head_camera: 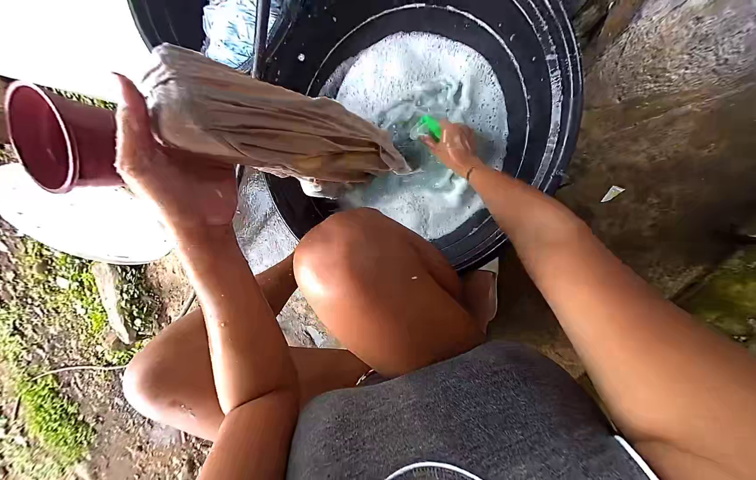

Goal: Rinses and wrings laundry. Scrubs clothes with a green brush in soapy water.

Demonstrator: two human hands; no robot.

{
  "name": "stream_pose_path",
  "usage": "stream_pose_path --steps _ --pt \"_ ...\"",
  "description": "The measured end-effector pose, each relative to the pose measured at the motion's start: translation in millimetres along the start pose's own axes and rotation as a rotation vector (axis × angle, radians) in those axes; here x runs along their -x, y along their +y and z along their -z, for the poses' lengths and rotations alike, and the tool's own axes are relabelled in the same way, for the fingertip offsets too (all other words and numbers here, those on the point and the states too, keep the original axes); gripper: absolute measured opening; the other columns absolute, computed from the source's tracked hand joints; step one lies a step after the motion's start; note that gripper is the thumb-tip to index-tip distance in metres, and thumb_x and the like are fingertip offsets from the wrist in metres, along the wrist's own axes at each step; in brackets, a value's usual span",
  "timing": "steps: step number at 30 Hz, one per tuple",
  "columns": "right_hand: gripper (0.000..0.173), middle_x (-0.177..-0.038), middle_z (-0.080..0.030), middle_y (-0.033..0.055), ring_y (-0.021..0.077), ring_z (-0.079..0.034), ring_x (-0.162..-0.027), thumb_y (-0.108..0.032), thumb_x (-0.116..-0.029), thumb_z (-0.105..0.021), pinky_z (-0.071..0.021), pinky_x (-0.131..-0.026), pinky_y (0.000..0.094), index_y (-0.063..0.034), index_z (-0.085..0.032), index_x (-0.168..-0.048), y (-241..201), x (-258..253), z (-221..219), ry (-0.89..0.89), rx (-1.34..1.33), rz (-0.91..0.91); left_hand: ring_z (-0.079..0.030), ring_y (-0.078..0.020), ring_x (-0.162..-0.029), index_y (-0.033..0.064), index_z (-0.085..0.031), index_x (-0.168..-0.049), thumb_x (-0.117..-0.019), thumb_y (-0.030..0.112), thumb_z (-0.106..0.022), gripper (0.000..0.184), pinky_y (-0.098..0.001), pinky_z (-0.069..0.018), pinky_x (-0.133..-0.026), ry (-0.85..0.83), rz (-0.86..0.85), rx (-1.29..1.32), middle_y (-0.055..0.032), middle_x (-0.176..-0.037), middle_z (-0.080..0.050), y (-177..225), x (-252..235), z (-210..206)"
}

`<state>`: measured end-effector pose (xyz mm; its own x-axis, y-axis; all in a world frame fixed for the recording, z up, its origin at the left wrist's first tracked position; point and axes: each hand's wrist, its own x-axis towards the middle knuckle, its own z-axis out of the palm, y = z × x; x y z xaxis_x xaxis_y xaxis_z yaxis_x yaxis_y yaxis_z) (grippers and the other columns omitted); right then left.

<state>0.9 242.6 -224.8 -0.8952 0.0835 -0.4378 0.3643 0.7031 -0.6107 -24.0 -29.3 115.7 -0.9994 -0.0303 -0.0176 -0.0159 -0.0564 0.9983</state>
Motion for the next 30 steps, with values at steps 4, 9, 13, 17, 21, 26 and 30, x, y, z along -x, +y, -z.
stream_pose_path --steps 4,9,13,17,21,26,30 --pt "0.072 -0.132 -0.061 0.0337 0.0492 -0.058 -0.126 -0.048 -0.1002 -0.059 -0.0431 -0.107 0.0655 0.0081 -0.048 -0.143 37 -4 42 0.288 -0.217 -0.215 -0.063 -0.0202 -0.116 0.01 -0.043 -0.144 -0.1099 0.044 -0.024 0.052 -0.0468 -0.0547 -0.099 -0.06 0.164 -0.051 -0.0079 -0.127 -0.064 -82 0 6" --pt "0.058 -0.134 -0.063 0.0294 0.0439 -0.061 -0.127 -0.03 -0.1025 -0.055 -0.0451 -0.109 0.0591 0.0062 -0.046 -0.147 12 19 -31 0.389 -0.305 -0.408 -0.066 -0.0226 -0.112 0.0095 -0.049 -0.144 -0.1101 0.052 -0.026 0.059 -0.0471 -0.0567 -0.094 0.062 0.596 -0.218 -0.0112 -0.127 -0.066 -190 8 20" --pt "0.057 -0.128 -0.063 0.032 0.0428 -0.06 -0.125 -0.035 -0.0999 -0.064 -0.0464 -0.108 0.0558 0.0107 -0.058 -0.134 -84 48 -72 0.159 -0.551 -0.169 -0.067 -0.0165 -0.106 0.0032 -0.054 -0.139 -0.1116 0.046 -0.027 0.057 -0.0399 -0.0558 -0.095 0.158 0.556 -0.364 -0.011 -0.12 -0.068 -202 25 67" --pt "0.054 -0.093 -0.074 0.0178 0.0275 -0.074 -0.087 -0.04 -0.0901 -0.077 -0.0603 -0.083 0.049 0.0053 -0.067 -0.118 -202 94 -60 0.151 -0.868 0.423 -0.07 -0.0141 -0.089 0.0055 -0.061 -0.121 -0.1105 0.034 -0.037 0.039 -0.038 -0.0599 -0.082 0.264 0.457 -0.338 -0.0054 -0.099 -0.071 -175 43 69" --pt "0.052 -0.109 -0.072 0.0235 0.0347 -0.072 -0.103 -0.033 -0.0977 -0.069 -0.0566 -0.095 0.0517 0.0063 -0.061 -0.13 -186 49 -94 -0.014 -0.648 0.431 -0.068 -0.0156 -0.099 0.0053 -0.057 -0.128 -0.1125 0.032 -0.033 0.039 -0.0394 -0.0583 -0.089 0.264 0.334 -0.279 -0.0059 -0.109 -0.07 -130 38 51" --pt "0.072 -0.121 -0.067 0.0284 0.0417 -0.066 -0.115 -0.058 -0.1001 -0.055 -0.0504 -0.1 0.061 0.0084 -0.06 -0.129 -105 -1 -129 -0.046 -0.489 -0.009 -0.067 -0.0178 -0.107 0.0064 -0.056 -0.128 -0.1125 0.036 -0.029 0.043 -0.0439 -0.0555 -0.096 0.261 0.279 -0.26 -0.0067 -0.114 -0.069 -127 22 60" --pt "0.048 -0.097 -0.072 0.0169 0.0245 -0.072 -0.09 -0.039 -0.0971 -0.069 -0.0601 -0.085 0.0442 0.0044 -0.066 -0.117 -202 65 -71 0.114 -0.959 0.195 -0.068 -0.017 -0.102 0.0065 -0.059 -0.127 -0.113 0.036 -0.026 0.046 -0.0416 -0.0579 -0.091 0.242 0.328 -0.323 -0.0062 -0.109 -0.071 -139 14 60"
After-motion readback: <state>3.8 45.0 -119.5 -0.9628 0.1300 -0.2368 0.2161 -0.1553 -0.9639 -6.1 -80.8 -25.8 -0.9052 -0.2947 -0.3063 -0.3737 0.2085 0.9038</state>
